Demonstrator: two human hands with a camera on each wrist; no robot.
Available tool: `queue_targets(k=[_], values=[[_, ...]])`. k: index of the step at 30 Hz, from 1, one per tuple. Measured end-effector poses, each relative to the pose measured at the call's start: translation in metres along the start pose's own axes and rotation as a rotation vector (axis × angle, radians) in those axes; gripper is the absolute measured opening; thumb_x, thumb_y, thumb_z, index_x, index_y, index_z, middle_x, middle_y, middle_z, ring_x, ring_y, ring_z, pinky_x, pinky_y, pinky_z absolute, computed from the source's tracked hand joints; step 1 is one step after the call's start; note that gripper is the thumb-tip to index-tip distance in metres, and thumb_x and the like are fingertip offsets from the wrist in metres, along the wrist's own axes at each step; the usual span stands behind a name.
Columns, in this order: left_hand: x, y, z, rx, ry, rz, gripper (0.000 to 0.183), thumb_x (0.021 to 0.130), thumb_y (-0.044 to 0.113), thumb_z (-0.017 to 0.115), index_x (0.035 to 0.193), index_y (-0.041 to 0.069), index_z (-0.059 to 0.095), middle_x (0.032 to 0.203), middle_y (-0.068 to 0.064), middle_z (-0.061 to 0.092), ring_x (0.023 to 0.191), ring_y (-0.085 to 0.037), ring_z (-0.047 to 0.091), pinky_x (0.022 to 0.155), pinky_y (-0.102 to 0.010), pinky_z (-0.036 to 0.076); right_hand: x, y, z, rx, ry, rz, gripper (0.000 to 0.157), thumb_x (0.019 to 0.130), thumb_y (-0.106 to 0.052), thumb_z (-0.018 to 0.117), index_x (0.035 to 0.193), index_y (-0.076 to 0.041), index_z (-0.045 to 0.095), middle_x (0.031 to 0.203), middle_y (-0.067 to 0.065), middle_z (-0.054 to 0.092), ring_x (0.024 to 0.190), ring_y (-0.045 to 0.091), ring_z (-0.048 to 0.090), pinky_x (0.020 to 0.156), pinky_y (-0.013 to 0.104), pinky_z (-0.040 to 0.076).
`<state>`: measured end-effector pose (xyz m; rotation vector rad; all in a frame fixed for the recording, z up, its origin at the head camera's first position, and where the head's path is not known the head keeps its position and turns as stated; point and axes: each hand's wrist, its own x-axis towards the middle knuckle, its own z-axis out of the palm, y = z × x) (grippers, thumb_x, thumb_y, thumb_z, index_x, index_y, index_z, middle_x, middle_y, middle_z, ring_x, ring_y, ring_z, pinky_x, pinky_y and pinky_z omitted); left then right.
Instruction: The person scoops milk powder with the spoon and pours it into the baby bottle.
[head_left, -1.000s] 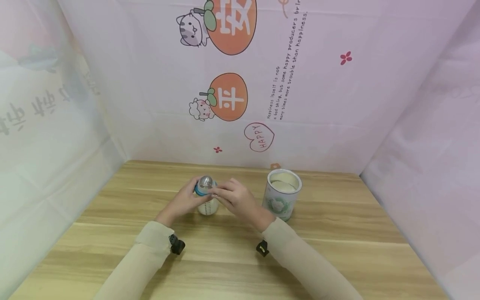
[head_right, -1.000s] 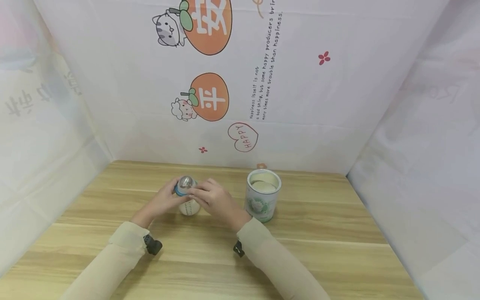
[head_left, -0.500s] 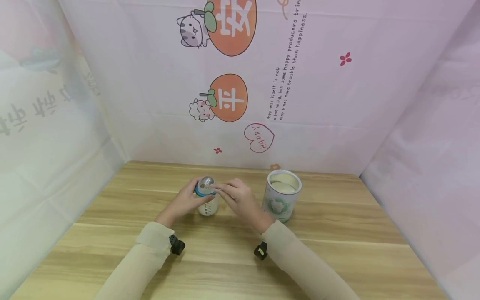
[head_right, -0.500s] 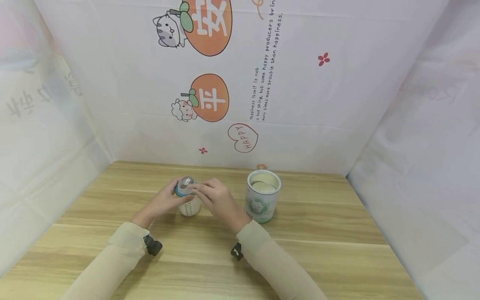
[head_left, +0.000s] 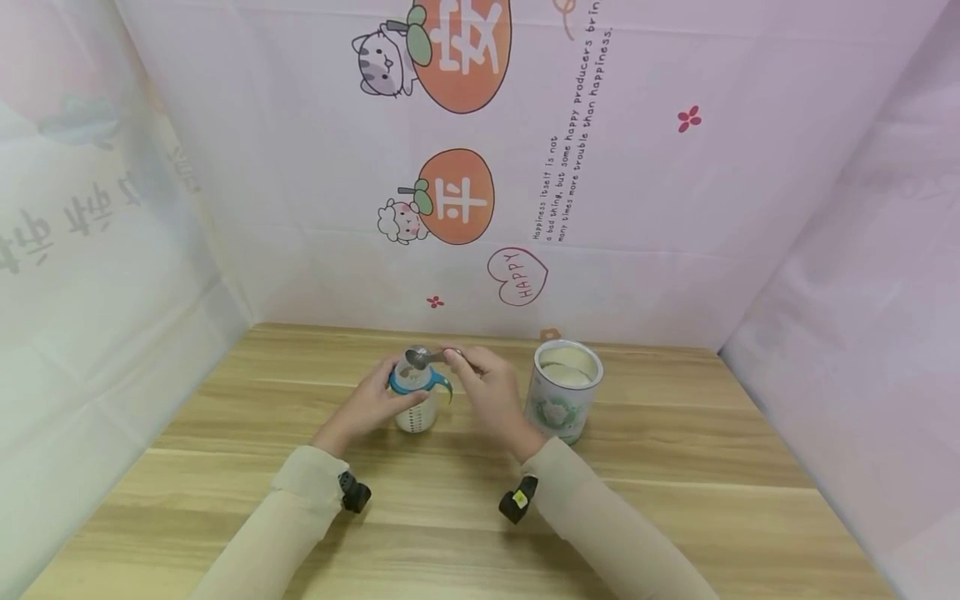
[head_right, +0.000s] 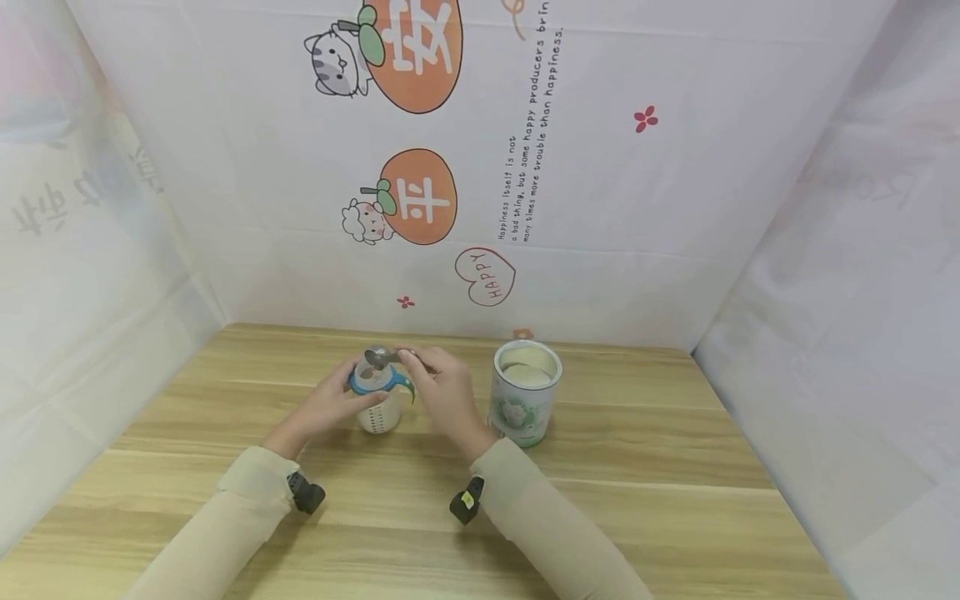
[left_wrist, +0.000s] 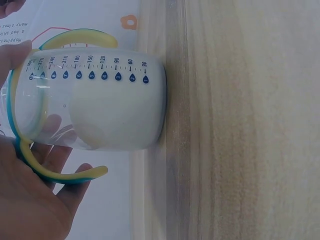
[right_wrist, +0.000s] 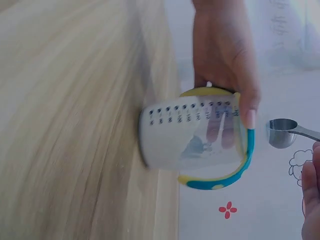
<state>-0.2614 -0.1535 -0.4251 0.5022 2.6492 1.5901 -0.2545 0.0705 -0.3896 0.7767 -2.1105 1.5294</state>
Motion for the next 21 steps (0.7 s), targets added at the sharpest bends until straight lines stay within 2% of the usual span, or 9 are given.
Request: queue_targets(k=[3, 8, 11, 15, 18, 21], values=[[0.000, -0.001, 0.000, -0.012, 0.003, 0.001, 0.075, 0.089, 0.046, 0.076, 0.148, 0.018, 0.040, 0.146, -0.008, 0.048, 0.140, -0.033, 0.038, 0.110, -0.063, 0.030, 0.002, -0.003, -0.002, 0.085, 0.027, 0.108, 0.028, 0.102, -0.028, 0.060, 0.117, -0.009, 0.075, 0.101, 0.002, 0.074, 0.092, 0.020, 0.069, 0.080, 0.028, 0.056], [0.000, -0.001, 0.001, -0.033, 0.007, -0.003, 0.072, 0.088, 0.043, 0.077, 0.146, 0.018, 0.042, 0.144, -0.007, 0.050, 0.138, -0.032, 0.041, 0.110, -0.062, 0.031, 0.006, -0.006, -0.007, 0.186, 0.070, 0.202, 0.029, 0.102, -0.029, 0.062, 0.116, -0.008, 0.076, 0.093, 0.012, 0.074, 0.088, 0.037, 0.067, 0.078, 0.029, 0.057], [-0.001, -0.001, 0.002, -0.035, 0.007, -0.011, 0.072, 0.088, 0.043, 0.077, 0.146, 0.018, 0.043, 0.143, -0.007, 0.051, 0.137, -0.032, 0.043, 0.110, -0.062, 0.031, 0.008, -0.008, -0.013, 0.194, 0.093, 0.217, 0.029, 0.101, -0.028, 0.063, 0.114, -0.006, 0.076, 0.091, 0.016, 0.073, 0.083, 0.034, 0.067, 0.076, 0.029, 0.057], [-0.002, -0.002, 0.001, -0.043, 0.013, -0.007, 0.071, 0.088, 0.044, 0.077, 0.145, 0.018, 0.043, 0.142, -0.006, 0.052, 0.136, -0.031, 0.043, 0.110, -0.062, 0.030, 0.010, -0.011, -0.022, 0.166, 0.110, 0.251, 0.032, 0.100, -0.032, 0.064, 0.114, -0.007, 0.076, 0.087, 0.010, 0.073, 0.080, 0.028, 0.068, 0.076, 0.028, 0.056], [-0.001, -0.002, 0.001, -0.049, 0.013, 0.008, 0.070, 0.089, 0.042, 0.077, 0.145, 0.017, 0.044, 0.141, -0.007, 0.053, 0.136, -0.031, 0.043, 0.110, -0.062, 0.030, 0.012, -0.014, -0.031, 0.177, 0.107, 0.316, 0.033, 0.099, -0.035, 0.065, 0.116, -0.010, 0.076, 0.091, 0.008, 0.074, 0.085, 0.030, 0.068, 0.080, 0.029, 0.055], [-0.001, -0.001, 0.001, -0.041, 0.013, 0.008, 0.069, 0.089, 0.041, 0.077, 0.145, 0.017, 0.044, 0.140, -0.007, 0.053, 0.135, -0.031, 0.044, 0.110, -0.060, 0.031, 0.014, -0.016, -0.040, 0.182, 0.095, 0.324, 0.033, 0.099, -0.035, 0.065, 0.117, -0.010, 0.076, 0.095, 0.013, 0.074, 0.087, 0.029, 0.068, 0.081, 0.030, 0.055]])
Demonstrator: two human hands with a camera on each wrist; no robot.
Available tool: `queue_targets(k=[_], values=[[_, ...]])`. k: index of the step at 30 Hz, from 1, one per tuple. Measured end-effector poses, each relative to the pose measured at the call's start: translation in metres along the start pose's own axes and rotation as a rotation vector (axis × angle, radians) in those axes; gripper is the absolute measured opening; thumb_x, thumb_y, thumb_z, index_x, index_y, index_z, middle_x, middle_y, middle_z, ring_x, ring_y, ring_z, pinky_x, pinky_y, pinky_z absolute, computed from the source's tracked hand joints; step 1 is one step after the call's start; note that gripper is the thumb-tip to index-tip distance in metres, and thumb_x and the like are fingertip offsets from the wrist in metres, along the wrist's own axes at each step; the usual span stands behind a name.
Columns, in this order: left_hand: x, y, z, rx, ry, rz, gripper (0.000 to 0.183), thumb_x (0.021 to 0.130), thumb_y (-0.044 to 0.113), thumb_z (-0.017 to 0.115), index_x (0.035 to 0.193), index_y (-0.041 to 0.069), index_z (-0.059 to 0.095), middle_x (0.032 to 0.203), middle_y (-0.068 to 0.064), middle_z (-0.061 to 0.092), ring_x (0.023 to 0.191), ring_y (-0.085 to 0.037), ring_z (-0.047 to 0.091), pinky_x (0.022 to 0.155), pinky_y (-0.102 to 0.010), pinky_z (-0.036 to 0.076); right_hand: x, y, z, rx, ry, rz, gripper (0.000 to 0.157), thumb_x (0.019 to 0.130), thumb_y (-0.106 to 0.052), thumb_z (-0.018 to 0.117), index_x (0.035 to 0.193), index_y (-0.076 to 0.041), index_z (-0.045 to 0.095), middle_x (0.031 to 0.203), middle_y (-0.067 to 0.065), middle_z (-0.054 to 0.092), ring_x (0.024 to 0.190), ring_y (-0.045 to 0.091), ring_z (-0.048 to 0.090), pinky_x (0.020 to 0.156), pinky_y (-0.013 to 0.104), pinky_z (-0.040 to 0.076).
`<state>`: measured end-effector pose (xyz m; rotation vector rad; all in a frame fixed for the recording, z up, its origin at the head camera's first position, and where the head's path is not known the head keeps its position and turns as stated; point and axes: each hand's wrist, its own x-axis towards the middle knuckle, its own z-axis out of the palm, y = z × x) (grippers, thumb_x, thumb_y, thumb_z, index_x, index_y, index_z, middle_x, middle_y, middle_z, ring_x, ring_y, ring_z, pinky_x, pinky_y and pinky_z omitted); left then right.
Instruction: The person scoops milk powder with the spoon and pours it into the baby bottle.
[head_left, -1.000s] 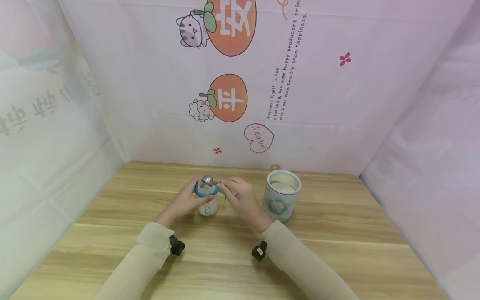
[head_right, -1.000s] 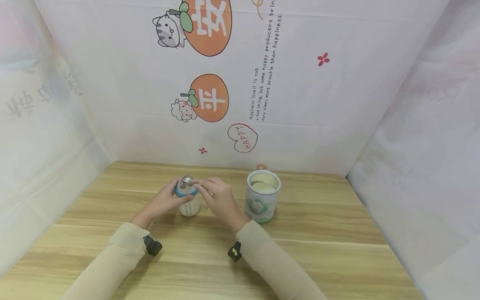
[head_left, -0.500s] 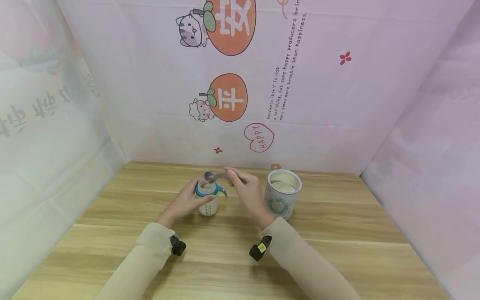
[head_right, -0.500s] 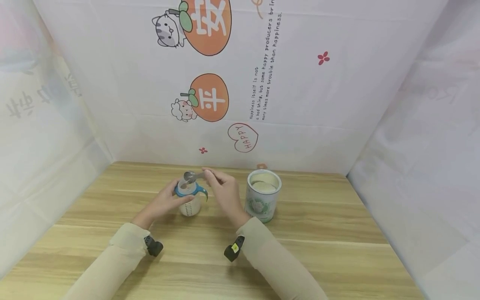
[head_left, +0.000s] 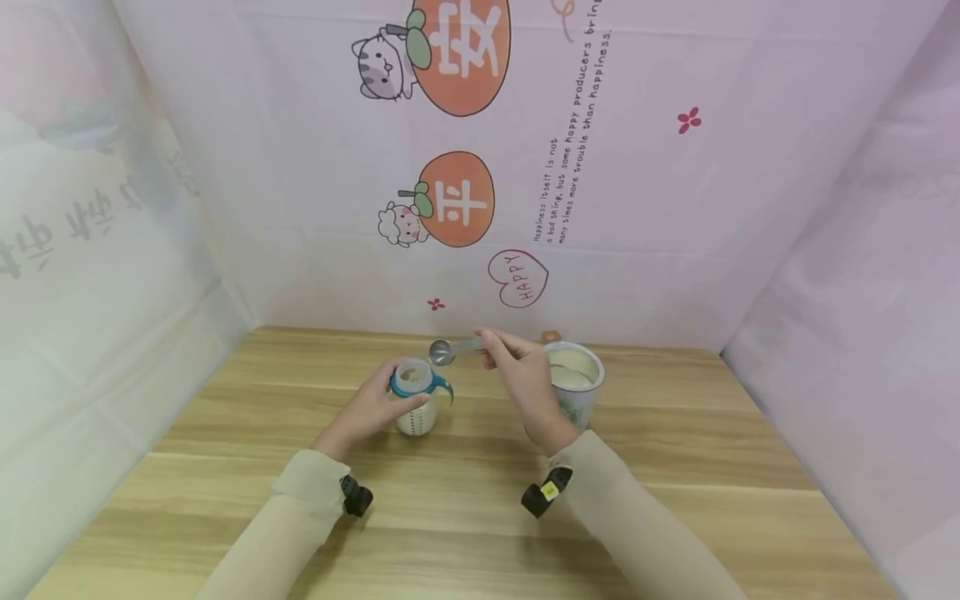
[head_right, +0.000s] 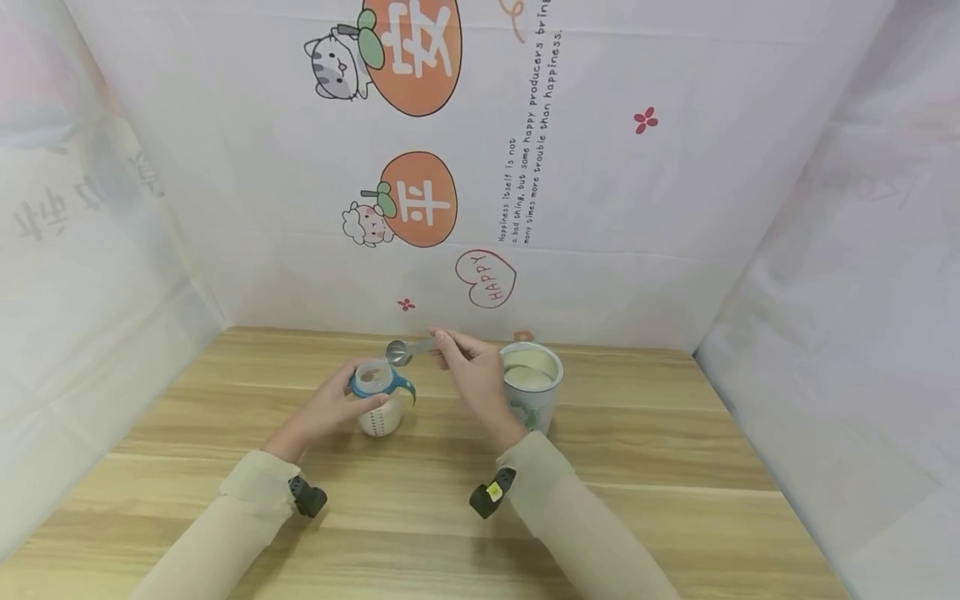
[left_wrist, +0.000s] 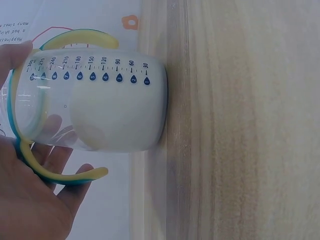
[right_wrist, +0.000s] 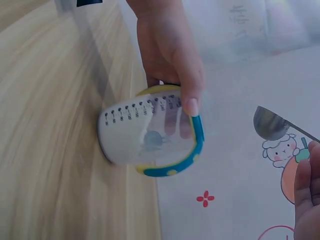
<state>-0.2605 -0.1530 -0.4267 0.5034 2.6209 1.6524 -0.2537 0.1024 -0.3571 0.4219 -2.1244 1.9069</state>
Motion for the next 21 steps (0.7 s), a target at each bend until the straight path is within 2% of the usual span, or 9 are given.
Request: queue_targets(k=[3, 8, 12, 14, 16, 21], values=[[-0.002, 0.002, 0.001, 0.018, 0.009, -0.015, 0.068, 0.089, 0.041, 0.077, 0.144, 0.017, 0.044, 0.139, -0.006, 0.053, 0.134, -0.029, 0.045, 0.110, -0.059, 0.033, 0.001, -0.003, -0.009, -0.020, -0.021, -0.041, 0.034, 0.100, -0.035, 0.064, 0.118, -0.008, 0.075, 0.096, 0.016, 0.073, 0.085, 0.025, 0.067, 0.081, 0.028, 0.055], [-0.001, 0.005, 0.003, 0.031, 0.018, -0.029, 0.069, 0.089, 0.040, 0.077, 0.144, 0.016, 0.044, 0.139, -0.007, 0.053, 0.133, -0.029, 0.046, 0.110, -0.058, 0.034, 0.002, -0.008, -0.024, -0.063, -0.026, -0.089, 0.038, 0.099, -0.038, 0.064, 0.116, -0.006, 0.075, 0.094, 0.017, 0.073, 0.085, 0.029, 0.067, 0.081, 0.031, 0.056], [0.001, 0.006, 0.003, 0.071, 0.030, -0.046, 0.071, 0.088, 0.041, 0.078, 0.144, 0.016, 0.044, 0.139, -0.007, 0.053, 0.131, -0.029, 0.048, 0.108, -0.056, 0.037, 0.001, -0.011, -0.034, -0.092, -0.018, -0.071, 0.039, 0.099, -0.042, 0.064, 0.115, -0.009, 0.076, 0.094, 0.014, 0.073, 0.085, 0.025, 0.067, 0.082, 0.031, 0.056], [0.003, 0.006, 0.002, 0.101, 0.032, -0.052, 0.072, 0.087, 0.041, 0.079, 0.144, 0.015, 0.044, 0.138, -0.008, 0.054, 0.130, -0.030, 0.049, 0.107, -0.057, 0.038, 0.001, -0.011, -0.039, -0.104, -0.014, -0.058, 0.039, 0.098, -0.043, 0.064, 0.114, -0.010, 0.076, 0.094, 0.014, 0.072, 0.086, 0.028, 0.066, 0.081, 0.030, 0.055], [0.005, 0.007, 0.002, 0.136, 0.028, -0.052, 0.074, 0.086, 0.042, 0.079, 0.145, 0.013, 0.043, 0.138, -0.009, 0.054, 0.129, -0.031, 0.050, 0.105, -0.056, 0.040, 0.000, -0.011, -0.045, -0.135, -0.010, -0.048, 0.040, 0.098, -0.046, 0.062, 0.114, -0.012, 0.076, 0.092, 0.012, 0.072, 0.087, 0.030, 0.066, 0.074, 0.025, 0.053], [0.007, 0.013, -0.001, 0.153, -0.009, -0.033, 0.075, 0.089, 0.040, 0.076, 0.146, 0.007, 0.040, 0.137, -0.015, 0.053, 0.125, -0.034, 0.052, 0.103, -0.055, 0.043, -0.001, -0.011, -0.060, -0.183, 0.006, -0.016, 0.044, 0.098, -0.052, 0.060, 0.114, -0.014, 0.077, 0.089, 0.007, 0.072, 0.088, 0.029, 0.065, 0.074, 0.029, 0.052]])
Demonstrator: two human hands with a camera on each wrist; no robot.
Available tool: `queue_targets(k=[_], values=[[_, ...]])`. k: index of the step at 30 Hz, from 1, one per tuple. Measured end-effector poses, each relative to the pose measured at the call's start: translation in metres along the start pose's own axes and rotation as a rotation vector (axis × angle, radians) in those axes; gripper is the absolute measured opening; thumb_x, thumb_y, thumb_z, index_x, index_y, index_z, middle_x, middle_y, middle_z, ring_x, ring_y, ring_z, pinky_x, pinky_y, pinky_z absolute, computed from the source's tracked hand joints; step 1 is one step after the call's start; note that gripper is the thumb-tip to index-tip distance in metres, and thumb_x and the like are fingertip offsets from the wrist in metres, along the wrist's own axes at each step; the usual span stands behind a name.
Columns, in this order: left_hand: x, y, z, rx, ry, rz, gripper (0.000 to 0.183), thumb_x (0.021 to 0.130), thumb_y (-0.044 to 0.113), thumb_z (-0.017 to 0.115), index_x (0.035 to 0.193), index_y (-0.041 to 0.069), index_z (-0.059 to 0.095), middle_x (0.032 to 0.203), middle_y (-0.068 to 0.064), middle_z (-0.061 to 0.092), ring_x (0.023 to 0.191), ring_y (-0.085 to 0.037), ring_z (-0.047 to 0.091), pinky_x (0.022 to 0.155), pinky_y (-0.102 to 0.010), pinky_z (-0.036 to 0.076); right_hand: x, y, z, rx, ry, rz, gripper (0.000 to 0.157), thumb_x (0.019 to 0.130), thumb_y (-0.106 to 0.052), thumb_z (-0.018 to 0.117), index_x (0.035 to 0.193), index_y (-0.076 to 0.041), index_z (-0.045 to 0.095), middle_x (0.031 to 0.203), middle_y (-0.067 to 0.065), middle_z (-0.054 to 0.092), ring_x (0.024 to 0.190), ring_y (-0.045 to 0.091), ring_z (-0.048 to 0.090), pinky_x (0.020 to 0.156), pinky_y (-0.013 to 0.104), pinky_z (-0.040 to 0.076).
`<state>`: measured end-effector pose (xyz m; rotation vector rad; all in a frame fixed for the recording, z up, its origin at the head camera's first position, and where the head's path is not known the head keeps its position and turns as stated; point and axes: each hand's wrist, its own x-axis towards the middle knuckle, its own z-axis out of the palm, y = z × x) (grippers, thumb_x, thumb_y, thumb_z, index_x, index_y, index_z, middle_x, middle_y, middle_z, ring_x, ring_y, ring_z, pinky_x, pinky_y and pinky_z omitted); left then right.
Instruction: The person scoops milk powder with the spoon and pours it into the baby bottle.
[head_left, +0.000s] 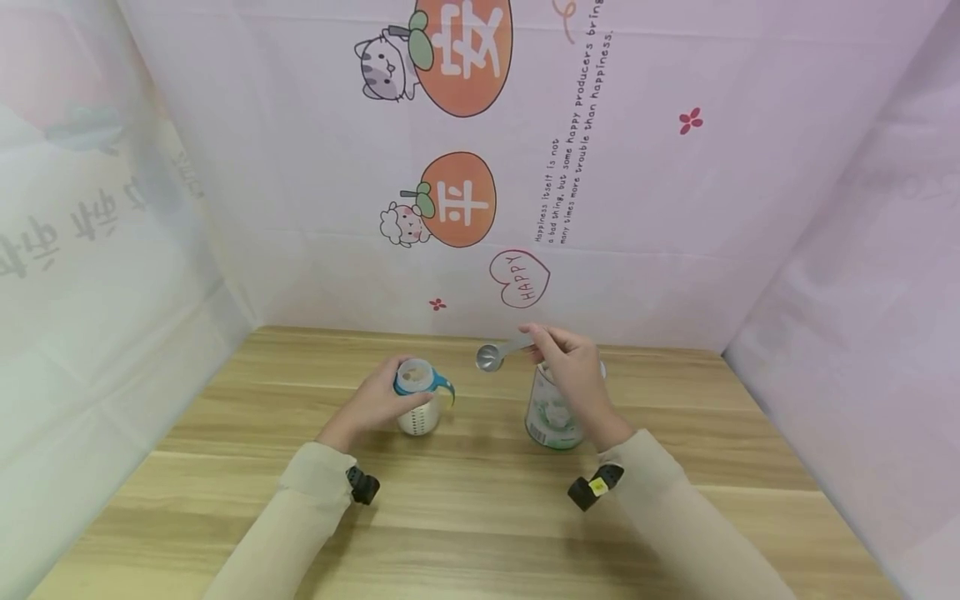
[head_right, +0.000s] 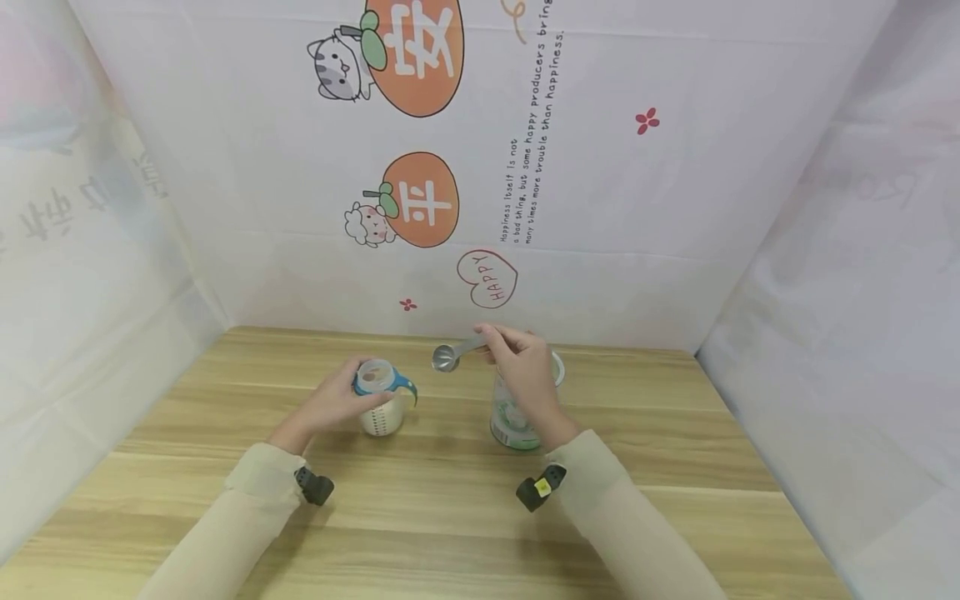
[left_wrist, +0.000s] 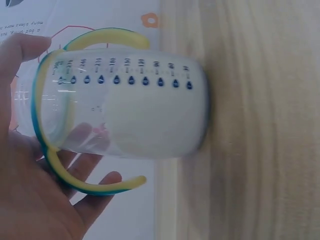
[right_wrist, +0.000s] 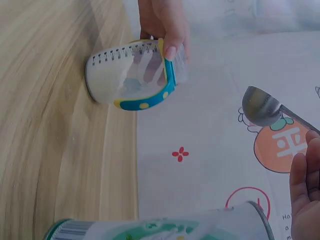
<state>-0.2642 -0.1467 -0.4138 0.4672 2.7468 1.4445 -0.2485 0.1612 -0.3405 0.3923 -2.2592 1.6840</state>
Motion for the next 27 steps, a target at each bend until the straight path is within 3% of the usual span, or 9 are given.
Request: queue_targets(k=[6, 15, 22, 27], values=[[0.000, 0.011, -0.003, -0.005, -0.021, 0.003, 0.078, 0.092, 0.047, 0.070, 0.151, 0.010, 0.036, 0.147, -0.015, 0.046, 0.132, -0.035, 0.046, 0.105, -0.058, 0.040, 0.001, 0.002, -0.016, 0.008, 0.022, 0.007, 0.045, 0.100, -0.048, 0.058, 0.114, -0.008, 0.075, 0.094, 0.013, 0.071, 0.088, 0.031, 0.064, 0.083, 0.034, 0.052], [0.004, 0.037, -0.001, 0.009, 0.055, 0.078, 0.070, 0.094, 0.047, 0.068, 0.150, 0.014, 0.041, 0.152, -0.005, 0.041, 0.141, -0.030, 0.035, 0.113, -0.057, 0.030, 0.000, 0.010, -0.041, -0.035, 0.100, 0.024, 0.050, 0.100, -0.051, 0.056, 0.115, -0.006, 0.074, 0.094, 0.012, 0.070, 0.084, 0.020, 0.063, 0.085, 0.030, 0.049], [0.010, 0.063, 0.016, 0.035, 0.114, 0.190, 0.063, 0.094, 0.043, 0.068, 0.147, 0.016, 0.046, 0.149, -0.003, 0.045, 0.139, -0.024, 0.040, 0.111, -0.051, 0.034, 0.001, 0.025, -0.060, -0.021, 0.154, -0.020, 0.046, 0.101, -0.044, 0.058, 0.111, -0.003, 0.075, 0.088, 0.005, 0.069, 0.079, 0.019, 0.063, 0.077, 0.023, 0.050], [0.018, 0.080, 0.034, -0.022, 0.085, 0.219, 0.065, 0.093, 0.042, 0.071, 0.148, 0.018, 0.045, 0.149, 0.000, 0.045, 0.138, -0.021, 0.040, 0.112, -0.049, 0.034, -0.001, 0.032, -0.072, -0.057, 0.172, -0.017, 0.047, 0.102, -0.045, 0.057, 0.114, -0.002, 0.074, 0.092, 0.011, 0.072, 0.083, 0.024, 0.065, 0.083, 0.023, 0.048]])
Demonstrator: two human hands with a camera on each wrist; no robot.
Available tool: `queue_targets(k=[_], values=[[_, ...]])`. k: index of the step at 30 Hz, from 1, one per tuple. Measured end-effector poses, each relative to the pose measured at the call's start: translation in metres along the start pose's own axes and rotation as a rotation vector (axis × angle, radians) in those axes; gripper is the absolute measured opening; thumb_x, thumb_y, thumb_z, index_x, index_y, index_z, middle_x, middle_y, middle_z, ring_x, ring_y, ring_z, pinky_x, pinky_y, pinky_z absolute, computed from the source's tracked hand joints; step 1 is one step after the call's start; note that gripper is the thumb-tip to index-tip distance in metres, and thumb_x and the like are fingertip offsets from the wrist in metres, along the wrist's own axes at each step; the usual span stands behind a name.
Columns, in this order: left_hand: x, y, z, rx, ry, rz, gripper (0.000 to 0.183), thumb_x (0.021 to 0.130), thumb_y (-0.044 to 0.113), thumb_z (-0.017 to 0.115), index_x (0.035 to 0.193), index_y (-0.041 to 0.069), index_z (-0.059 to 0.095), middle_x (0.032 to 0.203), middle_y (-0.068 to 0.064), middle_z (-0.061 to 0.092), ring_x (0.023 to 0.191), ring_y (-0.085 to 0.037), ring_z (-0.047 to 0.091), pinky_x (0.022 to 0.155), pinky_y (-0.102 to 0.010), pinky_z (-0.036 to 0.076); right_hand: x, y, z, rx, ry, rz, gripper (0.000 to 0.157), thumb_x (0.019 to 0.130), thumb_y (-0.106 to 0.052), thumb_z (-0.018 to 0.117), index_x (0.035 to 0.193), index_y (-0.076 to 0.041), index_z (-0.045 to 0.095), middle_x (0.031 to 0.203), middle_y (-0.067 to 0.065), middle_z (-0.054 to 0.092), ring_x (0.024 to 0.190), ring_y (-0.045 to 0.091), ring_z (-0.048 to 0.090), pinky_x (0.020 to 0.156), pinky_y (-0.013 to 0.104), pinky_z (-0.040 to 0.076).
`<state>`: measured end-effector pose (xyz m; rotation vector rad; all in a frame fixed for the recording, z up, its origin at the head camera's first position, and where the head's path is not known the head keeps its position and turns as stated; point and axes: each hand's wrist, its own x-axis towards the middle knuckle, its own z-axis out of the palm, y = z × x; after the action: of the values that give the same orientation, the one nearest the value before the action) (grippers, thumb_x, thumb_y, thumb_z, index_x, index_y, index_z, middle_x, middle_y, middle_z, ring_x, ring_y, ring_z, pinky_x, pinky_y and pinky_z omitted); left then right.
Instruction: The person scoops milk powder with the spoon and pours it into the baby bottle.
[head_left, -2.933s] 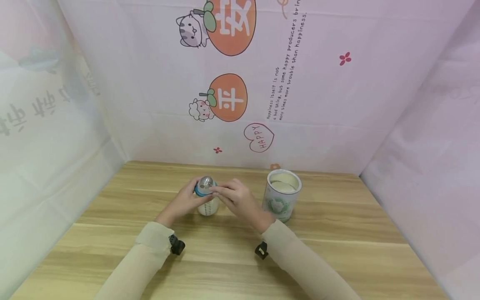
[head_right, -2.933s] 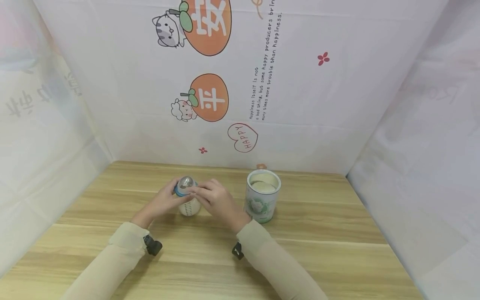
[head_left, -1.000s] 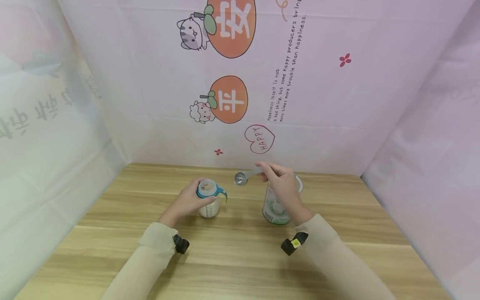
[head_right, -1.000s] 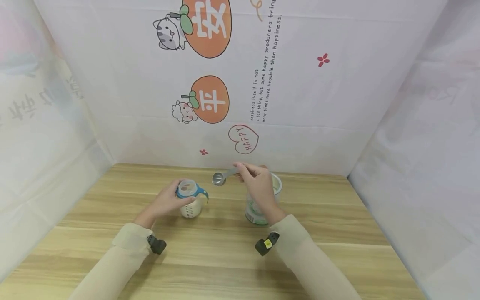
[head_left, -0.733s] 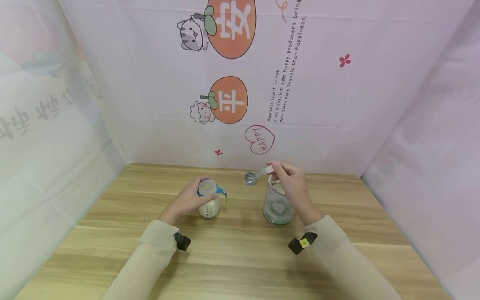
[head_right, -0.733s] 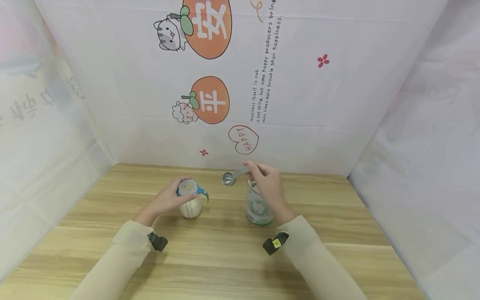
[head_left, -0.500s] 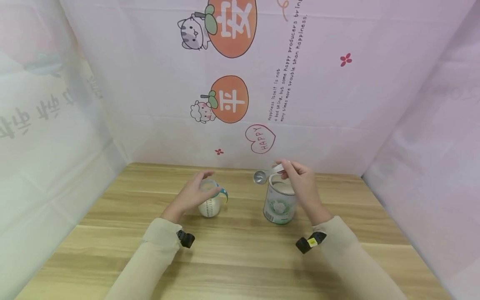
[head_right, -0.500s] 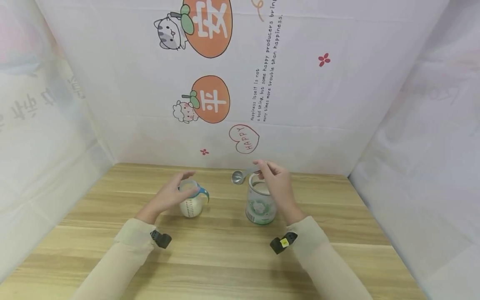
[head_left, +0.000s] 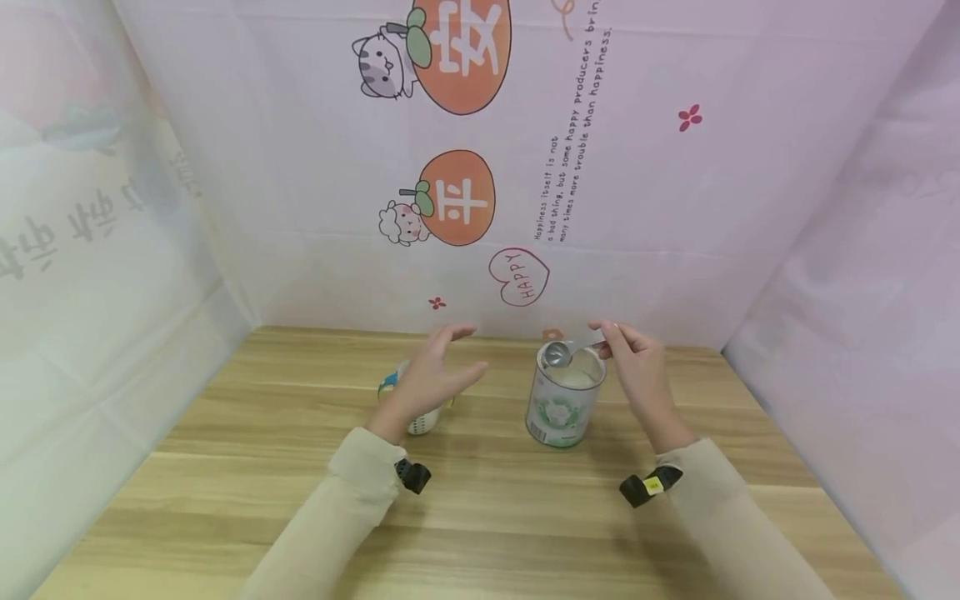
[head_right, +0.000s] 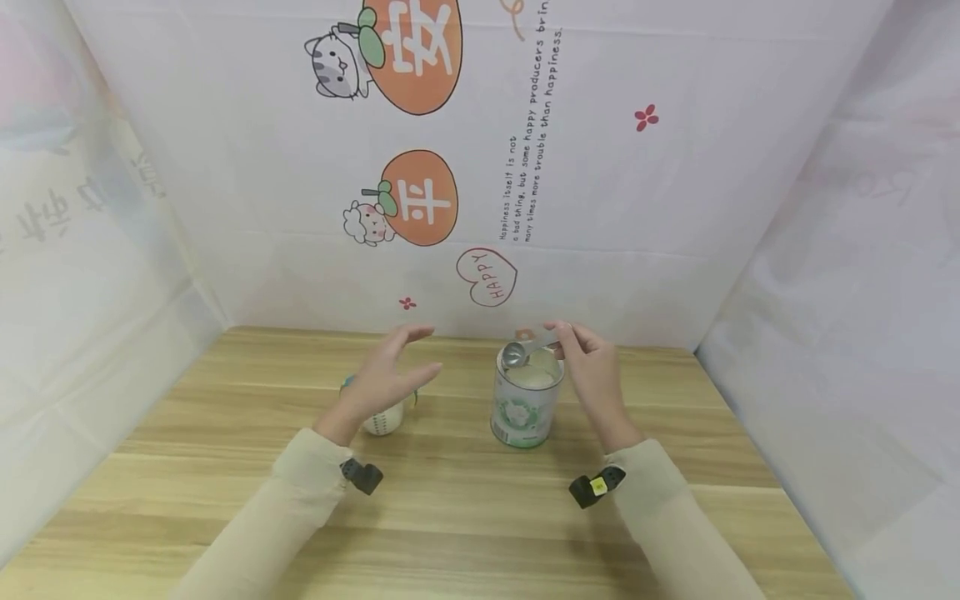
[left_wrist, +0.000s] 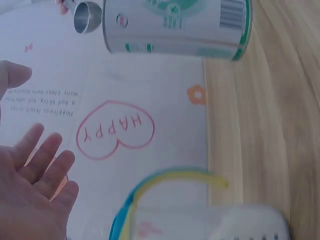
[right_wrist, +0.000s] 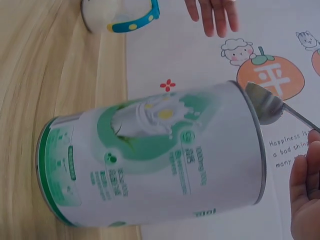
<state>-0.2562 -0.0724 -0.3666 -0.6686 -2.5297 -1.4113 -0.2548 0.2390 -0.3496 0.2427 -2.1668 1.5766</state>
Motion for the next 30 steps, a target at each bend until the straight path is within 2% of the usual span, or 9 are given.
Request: queue_targets(k=[3, 8, 12, 16, 20, 25, 28, 30], values=[[0.005, 0.005, 0.013, -0.018, -0.025, -0.013, 0.069, 0.090, 0.043, 0.073, 0.148, 0.019, 0.044, 0.149, 0.001, 0.045, 0.138, -0.020, 0.040, 0.112, -0.048, 0.034, -0.001, 0.002, -0.004, -0.028, 0.000, 0.011, 0.048, 0.102, -0.045, 0.057, 0.116, -0.003, 0.073, 0.093, 0.018, 0.071, 0.086, 0.026, 0.065, 0.084, 0.025, 0.046], [0.014, 0.010, 0.036, -0.027, -0.056, 0.005, 0.073, 0.087, 0.042, 0.077, 0.148, 0.017, 0.044, 0.148, 0.000, 0.047, 0.138, -0.021, 0.041, 0.112, -0.045, 0.034, 0.000, 0.009, -0.009, -0.092, -0.010, 0.019, 0.045, 0.103, -0.043, 0.055, 0.119, -0.006, 0.073, 0.095, 0.021, 0.071, 0.090, 0.026, 0.064, 0.078, 0.024, 0.045], [0.020, 0.011, 0.052, -0.056, -0.096, 0.005, 0.080, 0.086, 0.045, 0.079, 0.150, 0.018, 0.041, 0.149, 0.001, 0.046, 0.137, -0.019, 0.041, 0.112, -0.043, 0.034, -0.001, 0.014, -0.011, -0.158, -0.025, -0.034, 0.042, 0.104, -0.042, 0.053, 0.119, -0.008, 0.074, 0.098, 0.018, 0.072, 0.091, 0.024, 0.064, 0.070, 0.020, 0.046], [0.025, 0.010, 0.069, -0.098, -0.139, -0.031, 0.086, 0.083, 0.050, 0.080, 0.153, 0.023, 0.037, 0.150, 0.003, 0.044, 0.137, -0.016, 0.041, 0.112, -0.043, 0.035, 0.000, 0.019, -0.011, -0.236, -0.028, -0.184, 0.034, 0.105, -0.033, 0.055, 0.115, -0.007, 0.074, 0.103, 0.011, 0.073, 0.087, 0.015, 0.068, 0.069, 0.013, 0.050], [0.030, 0.006, 0.085, -0.126, -0.175, -0.046, 0.092, 0.083, 0.050, 0.080, 0.156, 0.020, 0.031, 0.154, 0.001, 0.040, 0.140, -0.022, 0.039, 0.111, -0.047, 0.035, 0.002, 0.024, -0.009, -0.344, -0.018, -0.366, 0.023, 0.103, -0.020, 0.060, 0.108, -0.004, 0.076, 0.099, 0.008, 0.073, 0.080, 0.012, 0.066, 0.064, 0.013, 0.048], [0.036, 0.004, 0.100, -0.166, -0.186, -0.034, 0.095, 0.084, 0.045, 0.081, 0.157, 0.019, 0.027, 0.156, 0.001, 0.037, 0.142, -0.023, 0.038, 0.112, -0.050, 0.034, 0.005, 0.029, -0.008, -0.477, -0.061, -0.582, 0.011, 0.097, -0.008, 0.066, 0.099, -0.003, 0.076, 0.092, 0.007, 0.072, 0.079, 0.018, 0.064, 0.066, 0.030, 0.053], [0.041, 0.003, 0.108, -0.182, -0.188, -0.024, 0.097, 0.082, 0.042, 0.084, 0.157, 0.024, 0.026, 0.154, 0.004, 0.039, 0.140, -0.018, 0.038, 0.111, -0.047, 0.035, 0.007, 0.030, -0.007, -0.511, -0.111, -0.668, 0.007, 0.094, -0.004, 0.069, 0.099, -0.003, 0.075, 0.093, 0.007, 0.072, 0.084, 0.022, 0.067, 0.070, 0.041, 0.056], [0.044, 0.002, 0.113, -0.202, -0.188, -0.013, 0.098, 0.081, 0.040, 0.085, 0.157, 0.024, 0.026, 0.151, 0.004, 0.041, 0.139, -0.018, 0.040, 0.110, -0.045, 0.037, 0.008, 0.030, -0.006, -0.517, -0.141, -0.710, 0.010, 0.091, -0.001, 0.071, 0.100, -0.003, 0.074, 0.094, 0.007, 0.072, 0.087, 0.023, 0.067, 0.073, 0.043, 0.057]])
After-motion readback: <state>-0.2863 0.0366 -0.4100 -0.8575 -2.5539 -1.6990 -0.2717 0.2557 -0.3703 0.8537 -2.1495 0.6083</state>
